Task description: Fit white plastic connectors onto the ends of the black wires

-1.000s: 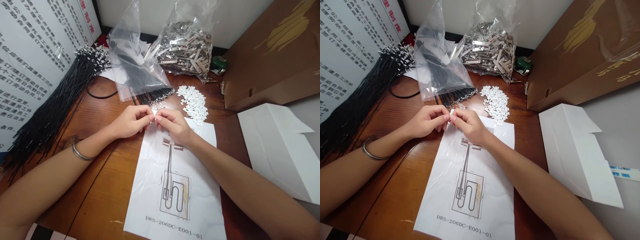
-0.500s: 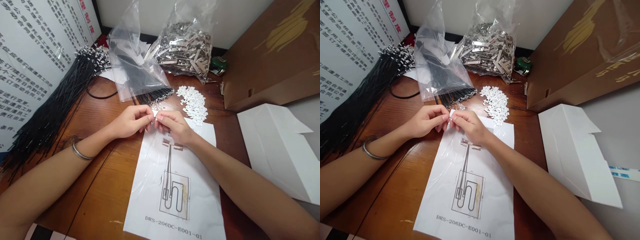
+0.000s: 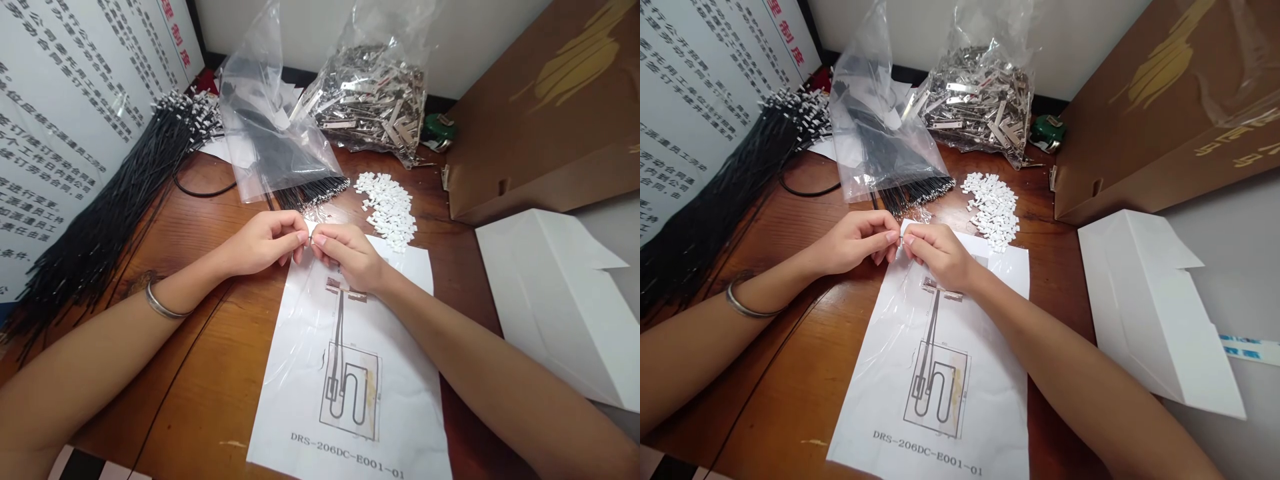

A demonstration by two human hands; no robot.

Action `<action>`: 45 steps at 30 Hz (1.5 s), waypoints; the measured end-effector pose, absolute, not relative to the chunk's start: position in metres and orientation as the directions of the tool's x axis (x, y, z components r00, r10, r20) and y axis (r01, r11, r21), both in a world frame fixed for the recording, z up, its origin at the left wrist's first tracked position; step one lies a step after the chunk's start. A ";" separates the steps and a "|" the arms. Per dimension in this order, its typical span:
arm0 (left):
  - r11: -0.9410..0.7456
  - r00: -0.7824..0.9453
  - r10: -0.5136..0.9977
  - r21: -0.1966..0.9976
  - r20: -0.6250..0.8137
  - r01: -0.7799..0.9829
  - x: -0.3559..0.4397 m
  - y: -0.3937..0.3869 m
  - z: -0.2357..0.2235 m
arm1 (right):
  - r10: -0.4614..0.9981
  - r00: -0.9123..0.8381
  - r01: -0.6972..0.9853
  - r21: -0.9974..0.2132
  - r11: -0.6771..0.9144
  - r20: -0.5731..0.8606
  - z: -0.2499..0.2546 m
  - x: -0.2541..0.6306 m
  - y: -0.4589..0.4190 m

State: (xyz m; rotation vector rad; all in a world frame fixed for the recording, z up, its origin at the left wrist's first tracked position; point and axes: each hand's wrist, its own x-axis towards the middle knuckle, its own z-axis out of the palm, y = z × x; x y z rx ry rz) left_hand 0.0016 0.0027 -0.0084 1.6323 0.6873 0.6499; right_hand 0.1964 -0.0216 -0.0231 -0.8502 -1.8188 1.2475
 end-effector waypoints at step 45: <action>-0.114 0.625 0.779 0.992 0.054 0.057 0.002 0.002 -0.009 | 0.880 -0.459 0.037 -0.987 0.156 0.121 -0.022 0.197 -0.022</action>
